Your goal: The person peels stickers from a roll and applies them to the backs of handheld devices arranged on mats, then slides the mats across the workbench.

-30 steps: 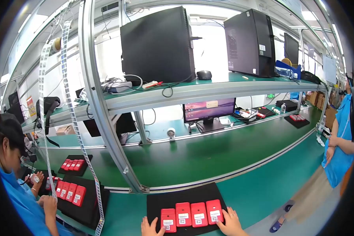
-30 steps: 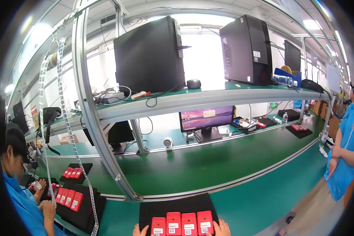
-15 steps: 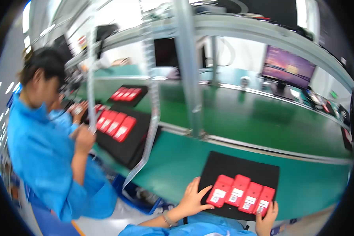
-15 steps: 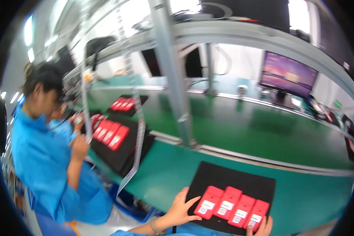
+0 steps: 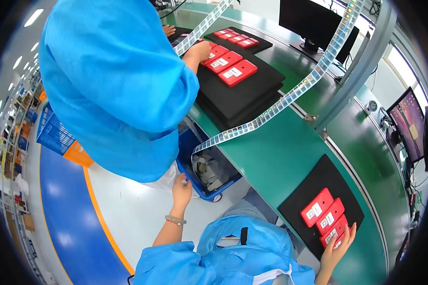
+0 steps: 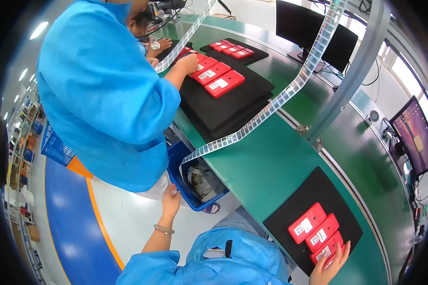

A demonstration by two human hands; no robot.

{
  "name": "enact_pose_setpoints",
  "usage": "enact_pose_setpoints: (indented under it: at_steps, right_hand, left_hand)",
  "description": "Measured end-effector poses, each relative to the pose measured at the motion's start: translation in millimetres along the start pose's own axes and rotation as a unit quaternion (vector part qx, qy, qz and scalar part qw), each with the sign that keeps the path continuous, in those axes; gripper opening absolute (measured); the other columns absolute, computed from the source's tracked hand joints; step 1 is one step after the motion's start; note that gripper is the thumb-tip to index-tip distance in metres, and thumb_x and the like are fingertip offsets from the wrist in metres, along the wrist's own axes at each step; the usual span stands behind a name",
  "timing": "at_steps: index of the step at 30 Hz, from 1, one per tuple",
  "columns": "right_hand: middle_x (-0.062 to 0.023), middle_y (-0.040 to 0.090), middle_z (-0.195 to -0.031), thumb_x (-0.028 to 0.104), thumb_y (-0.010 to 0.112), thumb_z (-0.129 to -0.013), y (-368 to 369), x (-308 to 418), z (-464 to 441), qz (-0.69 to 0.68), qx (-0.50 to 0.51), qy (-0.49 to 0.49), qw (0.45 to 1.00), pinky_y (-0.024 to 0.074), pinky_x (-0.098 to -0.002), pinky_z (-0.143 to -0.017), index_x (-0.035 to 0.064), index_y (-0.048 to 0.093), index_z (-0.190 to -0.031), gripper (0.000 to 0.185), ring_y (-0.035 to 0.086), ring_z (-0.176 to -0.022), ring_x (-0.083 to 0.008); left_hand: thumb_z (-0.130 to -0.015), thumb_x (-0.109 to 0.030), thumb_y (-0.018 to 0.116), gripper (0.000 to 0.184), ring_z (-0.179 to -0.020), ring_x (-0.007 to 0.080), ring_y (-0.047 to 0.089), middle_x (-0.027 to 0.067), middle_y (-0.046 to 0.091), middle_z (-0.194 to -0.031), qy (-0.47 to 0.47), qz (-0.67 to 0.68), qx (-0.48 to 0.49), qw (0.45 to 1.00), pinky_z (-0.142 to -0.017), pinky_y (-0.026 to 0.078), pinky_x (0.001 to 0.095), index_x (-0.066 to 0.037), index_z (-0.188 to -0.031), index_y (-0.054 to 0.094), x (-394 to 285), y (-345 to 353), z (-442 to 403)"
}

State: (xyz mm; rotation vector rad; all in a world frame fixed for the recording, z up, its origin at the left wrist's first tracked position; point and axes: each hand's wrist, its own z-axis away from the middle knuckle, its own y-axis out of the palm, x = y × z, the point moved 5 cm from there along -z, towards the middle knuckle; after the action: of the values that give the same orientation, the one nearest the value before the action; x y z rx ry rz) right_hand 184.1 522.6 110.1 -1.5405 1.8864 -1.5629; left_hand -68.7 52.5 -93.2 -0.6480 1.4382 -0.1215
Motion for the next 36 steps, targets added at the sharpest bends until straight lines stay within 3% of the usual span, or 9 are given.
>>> enact_pose_setpoints:
  at_steps: [7, 12, 20, 24, 25, 27, 30, 32, 36]
  right_hand:
    - [-0.0177, 0.036, -0.144, 0.002, 0.05, -0.087, 7, 39, 10, 0.001, 0.015, -0.031, 0.999, 0.0297, -0.0413, -0.107, -0.0002, 0.051, -0.122, 0.035, 0.037, -0.131, -0.0334]
    - [-0.0209, 0.053, -0.122, 0.0, 0.062, -0.076, 38, 87, -10, -0.171, 0.122, -0.019, 0.977, 0.0397, -0.0384, -0.096, -0.0018, 0.058, -0.108, 0.033, 0.051, -0.116, -0.0342]
    - [-0.0191, 0.046, -0.135, 0.017, 0.078, -0.071, 140, 284, -16, -0.388, 0.448, -0.305, 0.745, 0.0276, -0.0442, -0.109, 0.0015, 0.042, -0.133, 0.073, 0.04, -0.128, -0.0379]
    - [-0.0067, 0.067, -0.084, 0.018, 0.069, -0.082, 162, 291, 4, -0.328, 0.608, -0.339, 0.639, 0.0335, -0.0426, -0.105, 0.0108, 0.064, -0.112, 0.031, 0.064, -0.09, -0.0233]
    - [-0.0067, 0.067, -0.084, 0.018, 0.069, -0.082, 159, 281, -2, -0.329, 0.604, -0.337, 0.643, 0.0335, -0.0426, -0.105, 0.0108, 0.064, -0.112, 0.031, 0.064, -0.09, -0.0233]
    - [-0.0076, 0.069, -0.087, 0.023, 0.067, -0.085, 151, 252, -12, -0.278, 0.641, -0.339, 0.63, 0.0458, -0.0381, -0.09, 0.0076, 0.068, -0.1, 0.022, 0.066, -0.085, -0.0224]
    - [-0.0105, 0.07, -0.083, 0.029, 0.065, -0.086, 118, 222, -36, -0.341, 0.652, -0.237, 0.635, 0.0514, -0.0357, -0.072, 0.0047, 0.069, -0.093, 0.025, 0.067, -0.079, -0.0254]
    - [-0.0115, 0.07, -0.078, 0.029, 0.066, -0.087, 97, 212, -48, -0.227, 0.687, -0.175, 0.668, 0.053, -0.0298, -0.065, 0.002, 0.067, -0.091, 0.027, 0.069, -0.073, -0.0263]
    - [-0.0137, 0.068, -0.075, 0.036, 0.065, -0.086, 71, 256, -39, -0.183, 0.646, -0.317, 0.669, 0.0492, -0.0358, -0.059, 0.0001, 0.059, -0.079, 0.037, 0.065, -0.067, -0.0297]
  left_hand:
    - [-0.072, -0.012, 0.072, 0.078, -0.078, 0.0234, 0.062, 0.016, 0.061, -0.108, 0.025, -0.038, 0.143, 0.989, -0.072, 0.049, 0.0358, -0.001, -0.139, 0.033, 0, 30, -59]
    - [-0.072, -0.007, 0.076, 0.019, -0.061, 0.007, 0.055, 0.0018, 0.062, -0.071, -0.022, 0.035, 0.304, 0.952, -0.058, 0.046, 0.0254, -0.004, -0.08, 0.059, -85, 5, -37]
    - [-0.069, 0.002, 0.079, 0.024, -0.079, 0.0159, 0.065, 0.0089, 0.067, -0.081, 0.096, 0.312, 0.462, 0.825, -0.073, 0.05, 0.0261, 0.001, -0.086, 0.062, -216, -69, 50]
    - [-0.071, 0.002, 0.075, 0.033, -0.052, 0.0212, 0.062, 0.0148, 0.062, -0.071, 0.114, 0.595, 0.201, 0.77, -0.047, 0.054, 0.0364, -0.001, -0.098, 0.055, -219, -115, 37]
    - [-0.082, -0.007, 0.069, 0.031, -0.067, 0.0201, 0.065, 0.0148, 0.064, -0.084, 0.132, 0.669, 0.209, 0.701, -0.056, 0.057, 0.0338, -0.004, -0.105, 0.049, -221, -126, 28]
    - [-0.09, -0.019, 0.061, 0.032, -0.09, 0.0176, 0.062, 0.014, 0.061, -0.1, 0.196, 0.614, 0.108, 0.757, -0.073, 0.054, 0.0279, -0.002, -0.113, 0.046, -209, -148, 9]
    - [-0.092, -0.025, 0.057, 0.047, -0.109, 0.0215, 0.053, 0.0151, 0.055, -0.119, 0.028, 0.622, -0.017, 0.782, -0.087, 0.044, 0.0306, 0.002, -0.127, 0.04, -219, -150, 5]
    - [-0.089, -0.035, 0.061, 0.073, -0.126, 0.0294, 0.042, 0.0177, 0.036, -0.145, 0.209, 0.271, -0.168, 0.924, -0.098, 0.039, 0.0378, 0.002, -0.143, 0.028, -243, -145, 38]
    - [-0.077, -0.026, 0.076, 0.058, -0.108, 0.0341, 0.055, 0.0167, 0.056, -0.125, 0.501, 0.016, 0.389, 0.773, -0.097, 0.04, 0.0442, -0.001, -0.123, 0.053, -299, -77, 87]
